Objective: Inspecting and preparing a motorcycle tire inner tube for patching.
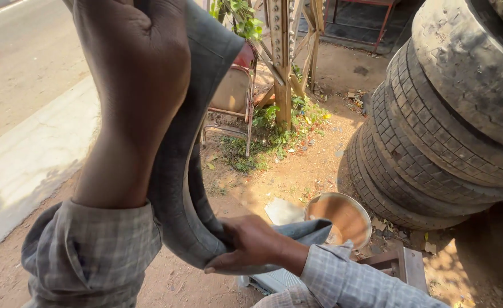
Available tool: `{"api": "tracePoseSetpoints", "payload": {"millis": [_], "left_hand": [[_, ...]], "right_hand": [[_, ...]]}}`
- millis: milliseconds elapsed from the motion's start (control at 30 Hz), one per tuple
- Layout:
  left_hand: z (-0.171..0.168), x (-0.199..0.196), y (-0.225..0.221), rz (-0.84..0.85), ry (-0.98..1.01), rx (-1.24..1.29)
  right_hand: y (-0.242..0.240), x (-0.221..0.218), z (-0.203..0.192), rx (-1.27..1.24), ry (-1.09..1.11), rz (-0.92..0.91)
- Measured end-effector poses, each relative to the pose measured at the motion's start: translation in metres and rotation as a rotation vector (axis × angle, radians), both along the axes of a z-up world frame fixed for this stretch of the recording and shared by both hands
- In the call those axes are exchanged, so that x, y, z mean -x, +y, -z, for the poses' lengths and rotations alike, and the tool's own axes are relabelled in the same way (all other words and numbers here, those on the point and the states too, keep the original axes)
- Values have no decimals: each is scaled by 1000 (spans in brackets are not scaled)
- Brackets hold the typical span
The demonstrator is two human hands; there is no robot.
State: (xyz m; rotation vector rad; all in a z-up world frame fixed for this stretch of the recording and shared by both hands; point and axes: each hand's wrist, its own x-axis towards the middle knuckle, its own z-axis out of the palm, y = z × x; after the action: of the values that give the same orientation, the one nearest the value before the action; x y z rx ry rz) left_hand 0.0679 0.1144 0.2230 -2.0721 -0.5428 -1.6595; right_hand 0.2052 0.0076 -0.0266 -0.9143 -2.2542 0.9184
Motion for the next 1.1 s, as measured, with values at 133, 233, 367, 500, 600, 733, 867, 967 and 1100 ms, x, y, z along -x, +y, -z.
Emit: {"api": "tracePoseSetpoints", "payload": {"millis": [133,233,367,500,600,733,867,967,1100], "left_hand": [[8,15,12,75,-175,439],[53,50,54,51,-399,913],[65,62,19,138,-526,955],[73,64,-69,483,-602,887],[113,81,-123,576,-530,862],[197,113,-150,438,-615,1112],[325,128,-124,412,-752,1437],[379,102,-112,463,-738,1732],[392,52,-105,699,-613,1936]], "right_hand": [[-26,13,0,312,4,-79],[-33,11,25,415,90,-114],[-3,-2,75,451,40,24],[45,-38,81,419,-113,518],[80,-85,66,240,-115,872],[97,-146,23,-394,115,1112],[83,-140,-58,-804,-61,1047],[70,-108,-107,-1001,-55,856],[61,-88,-137,-1130,-110,722]]}}
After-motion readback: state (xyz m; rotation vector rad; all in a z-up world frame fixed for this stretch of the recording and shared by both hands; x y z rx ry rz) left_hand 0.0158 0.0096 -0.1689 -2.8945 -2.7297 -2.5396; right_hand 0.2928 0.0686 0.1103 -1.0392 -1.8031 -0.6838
